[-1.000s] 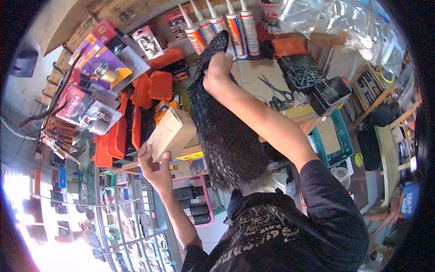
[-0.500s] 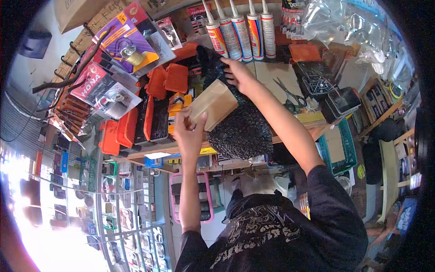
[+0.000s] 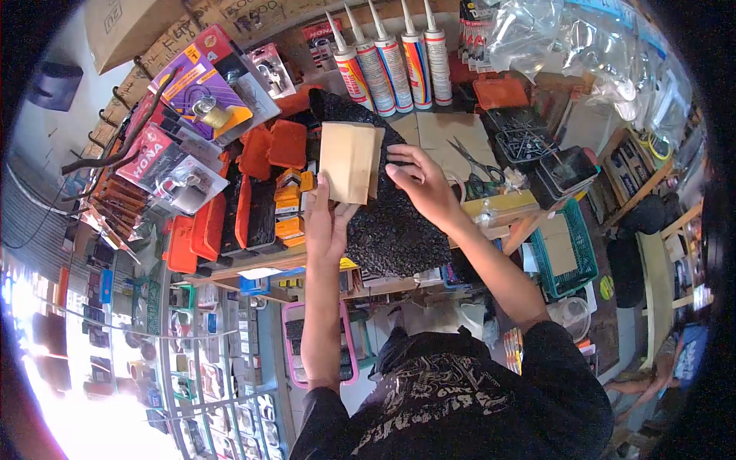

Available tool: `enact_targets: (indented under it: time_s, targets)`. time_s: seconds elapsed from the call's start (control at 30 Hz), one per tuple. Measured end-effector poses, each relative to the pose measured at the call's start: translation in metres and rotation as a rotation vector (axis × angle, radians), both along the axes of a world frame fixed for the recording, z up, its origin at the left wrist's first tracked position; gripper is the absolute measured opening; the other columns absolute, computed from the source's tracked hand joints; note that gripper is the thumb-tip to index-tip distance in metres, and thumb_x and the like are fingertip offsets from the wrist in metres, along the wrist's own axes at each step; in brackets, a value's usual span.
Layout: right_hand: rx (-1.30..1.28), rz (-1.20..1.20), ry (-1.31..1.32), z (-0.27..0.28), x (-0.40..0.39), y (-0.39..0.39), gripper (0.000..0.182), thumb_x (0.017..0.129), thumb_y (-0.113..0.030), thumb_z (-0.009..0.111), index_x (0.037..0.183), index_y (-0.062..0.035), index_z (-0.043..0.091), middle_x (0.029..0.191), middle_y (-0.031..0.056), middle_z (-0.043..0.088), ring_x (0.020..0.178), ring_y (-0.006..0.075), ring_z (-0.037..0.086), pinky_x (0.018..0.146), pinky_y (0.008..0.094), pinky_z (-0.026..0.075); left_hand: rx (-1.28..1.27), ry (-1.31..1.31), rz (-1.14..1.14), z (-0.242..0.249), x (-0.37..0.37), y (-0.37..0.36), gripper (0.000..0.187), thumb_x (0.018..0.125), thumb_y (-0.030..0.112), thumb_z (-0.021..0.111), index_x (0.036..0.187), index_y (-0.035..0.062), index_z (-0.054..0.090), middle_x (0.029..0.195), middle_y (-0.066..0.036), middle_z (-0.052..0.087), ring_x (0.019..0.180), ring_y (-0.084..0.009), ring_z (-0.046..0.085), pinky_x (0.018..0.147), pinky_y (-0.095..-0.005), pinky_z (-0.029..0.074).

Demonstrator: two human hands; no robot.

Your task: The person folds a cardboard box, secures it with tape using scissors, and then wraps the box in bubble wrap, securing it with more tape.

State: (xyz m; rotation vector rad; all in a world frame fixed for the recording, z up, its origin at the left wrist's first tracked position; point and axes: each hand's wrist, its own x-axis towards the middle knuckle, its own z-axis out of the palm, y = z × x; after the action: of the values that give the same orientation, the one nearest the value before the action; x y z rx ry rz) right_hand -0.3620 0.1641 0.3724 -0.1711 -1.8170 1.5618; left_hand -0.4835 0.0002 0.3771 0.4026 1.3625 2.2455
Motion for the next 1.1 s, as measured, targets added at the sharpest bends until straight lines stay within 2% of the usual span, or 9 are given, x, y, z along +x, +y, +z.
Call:
enact_targets:
  time_s: [0.07, 0.1, 0.2, 0.37, 0.47, 0.73, 0.8, 0.97, 1.1]
  targets:
    - [-0.007, -0.019, 0.070, 0.003, 0.000, -0.010, 0.053, 0.095, -0.036, 0.068, 0.133, -0.0021, 0.053, 0.127, 0.0127, 0.062, 0.106, 0.0209, 0.066, 0.080, 0.0339, 0.056, 0.289, -0.303, -0.153, 0.007, 0.009, 0.003, 0.043, 0.105, 0.033, 0.054, 0.132, -0.0005, 0.048, 0.126, -0.020, 0.058, 0.121, -0.0313, 0.060, 0.099, -0.0457, 0.057]
    - [0.079, -0.025, 0.077, 0.004, 0.002, -0.011, 0.053, 0.095, -0.035, 0.069, 0.133, -0.0024, 0.053, 0.128, 0.0128, 0.062, 0.105, 0.0215, 0.066, 0.080, 0.0337, 0.056, 0.312, -0.364, -0.178, 0.004, 0.010, 0.004, 0.047, 0.105, 0.038, 0.052, 0.139, 0.0056, 0.047, 0.133, -0.020, 0.055, 0.121, -0.0329, 0.058, 0.101, -0.0475, 0.056]
    - [0.225, -0.033, 0.091, 0.012, 0.010, -0.020, 0.051, 0.094, -0.034, 0.070, 0.132, -0.0037, 0.054, 0.128, 0.0130, 0.062, 0.102, 0.0230, 0.067, 0.080, 0.0337, 0.056, 0.351, -0.423, -0.220, -0.003, 0.016, 0.001, 0.045, 0.106, 0.038, 0.051, 0.139, 0.0070, 0.047, 0.134, -0.018, 0.055, 0.124, -0.0333, 0.056, 0.103, -0.0493, 0.054]
    - [0.278, -0.010, 0.058, 0.015, 0.025, -0.030, 0.046, 0.094, -0.029, 0.070, 0.130, -0.0058, 0.055, 0.123, 0.0119, 0.061, 0.101, 0.0218, 0.066, 0.079, 0.0344, 0.054, 0.275, -0.390, -0.281, -0.001, 0.041, -0.002, 0.048, 0.109, 0.043, 0.039, 0.142, 0.0091, 0.047, 0.136, -0.012, 0.056, 0.127, -0.0283, 0.054, 0.108, -0.0396, 0.050]
    - [0.333, -0.030, 0.080, 0.018, 0.035, -0.033, 0.042, 0.094, -0.026, 0.070, 0.129, -0.0081, 0.056, 0.121, 0.0112, 0.060, 0.103, 0.0219, 0.065, 0.081, 0.0346, 0.053, 0.294, -0.386, -0.345, -0.006, 0.048, -0.007, 0.048, 0.109, 0.043, 0.039, 0.142, 0.0091, 0.047, 0.136, -0.011, 0.056, 0.127, -0.0281, 0.054, 0.108, -0.0406, 0.051]
    - [0.642, -0.115, 0.130, 0.047, 0.070, -0.036, 0.035, 0.088, -0.023, 0.073, 0.120, -0.0115, 0.066, 0.128, 0.0131, 0.054, 0.119, 0.0326, 0.054, 0.100, 0.0443, 0.046, 0.436, -0.567, -0.395, -0.003, 0.068, -0.017, 0.049, 0.107, 0.045, 0.041, 0.140, 0.0097, 0.050, 0.132, -0.012, 0.059, 0.121, -0.0277, 0.058, 0.099, -0.0386, 0.057]
    - [0.913, -0.218, 0.068, 0.062, 0.080, -0.045, 0.031, 0.082, -0.022, 0.076, 0.111, -0.0146, 0.072, 0.132, 0.0129, 0.053, 0.129, 0.0338, 0.046, 0.108, 0.0493, 0.037, 0.515, -0.513, -0.545, -0.005, 0.068, -0.021, 0.039, 0.109, 0.031, 0.044, 0.135, 0.0043, 0.054, 0.130, -0.012, 0.061, 0.117, -0.0256, 0.061, 0.094, -0.0377, 0.059]
    - [1.067, -0.307, 0.009, 0.064, 0.071, -0.057, 0.030, 0.073, -0.024, 0.083, 0.101, -0.0174, 0.075, 0.150, 0.0078, 0.044, 0.132, 0.0324, 0.042, 0.107, 0.0492, 0.037, 0.465, -0.522, -0.341, 0.005, 0.083, -0.018, 0.043, 0.109, 0.036, 0.043, 0.137, 0.0060, 0.054, 0.128, -0.010, 0.064, 0.113, -0.0215, 0.063, 0.087, -0.0312, 0.057]
    - [1.136, -0.290, 0.029, 0.061, 0.066, -0.057, 0.027, 0.072, -0.025, 0.082, 0.093, -0.0132, 0.069, 0.144, 0.0074, 0.046, 0.131, 0.0328, 0.043, 0.104, 0.0508, 0.039, 0.525, -0.562, -0.356, -0.004, 0.081, -0.020, 0.044, 0.108, 0.038, 0.043, 0.137, 0.0072, 0.055, 0.129, -0.009, 0.063, 0.111, -0.0184, 0.062, 0.086, -0.0281, 0.056]
